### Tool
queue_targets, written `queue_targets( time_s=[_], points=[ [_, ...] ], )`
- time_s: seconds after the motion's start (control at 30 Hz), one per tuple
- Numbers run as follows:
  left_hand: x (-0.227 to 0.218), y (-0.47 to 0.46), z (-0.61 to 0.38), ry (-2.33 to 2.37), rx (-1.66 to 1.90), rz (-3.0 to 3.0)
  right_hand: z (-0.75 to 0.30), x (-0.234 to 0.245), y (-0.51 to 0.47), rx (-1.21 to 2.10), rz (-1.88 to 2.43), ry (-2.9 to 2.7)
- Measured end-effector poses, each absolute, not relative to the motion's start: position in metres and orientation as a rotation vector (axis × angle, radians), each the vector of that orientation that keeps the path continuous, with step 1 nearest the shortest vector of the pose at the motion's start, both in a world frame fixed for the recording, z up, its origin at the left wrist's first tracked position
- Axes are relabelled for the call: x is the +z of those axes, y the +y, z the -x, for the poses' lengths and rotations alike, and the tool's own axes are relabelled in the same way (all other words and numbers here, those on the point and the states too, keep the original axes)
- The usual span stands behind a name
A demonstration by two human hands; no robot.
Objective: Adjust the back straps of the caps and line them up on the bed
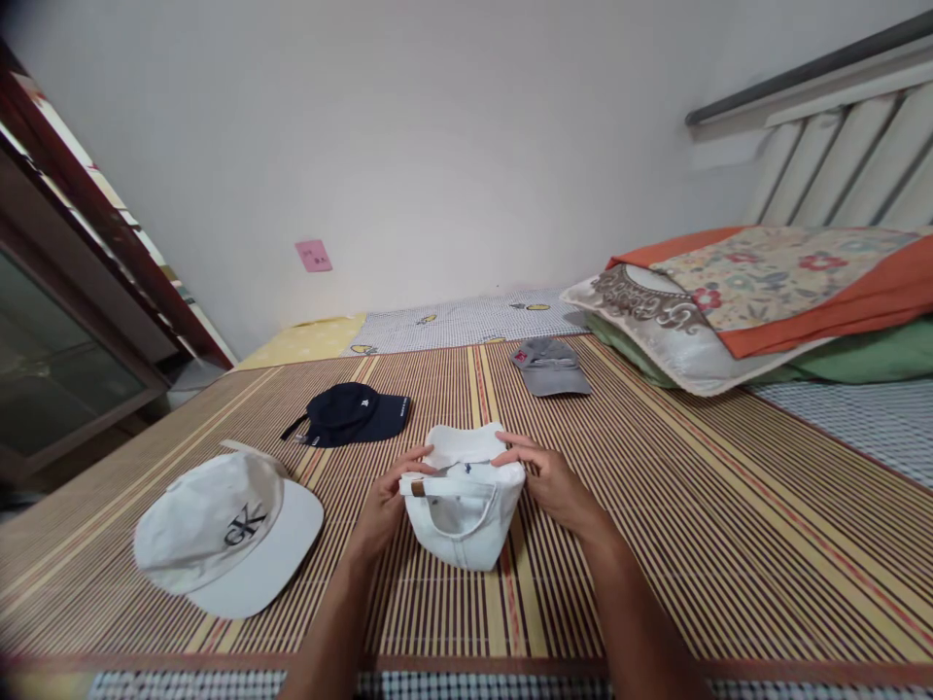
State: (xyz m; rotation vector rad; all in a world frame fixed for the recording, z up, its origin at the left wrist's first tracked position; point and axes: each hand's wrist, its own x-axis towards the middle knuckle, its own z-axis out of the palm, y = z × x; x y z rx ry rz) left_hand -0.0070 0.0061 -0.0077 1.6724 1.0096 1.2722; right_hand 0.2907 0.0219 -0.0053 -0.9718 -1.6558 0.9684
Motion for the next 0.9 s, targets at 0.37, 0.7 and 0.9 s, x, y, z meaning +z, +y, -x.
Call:
queue_targets(
  time_s=[0.37, 0.7, 0.9],
  points=[
    [0.001, -0.005, 0.016, 0.79, 1.402, -0.978, -0.295, 0.051, -0.012, 1.257, 0.837, -1.554],
    [-0.04, 0.01, 0.009, 0.516, 1.234, -0.736, -0.267, 0.038, -0.008, 1.565, 0.713, -1.073],
    [-0.056, 0.03, -0.012, 0.542, 1.124, -0.672, -0.255, -0.02, 0.018, 1.556, 0.725, -0.773]
  ],
)
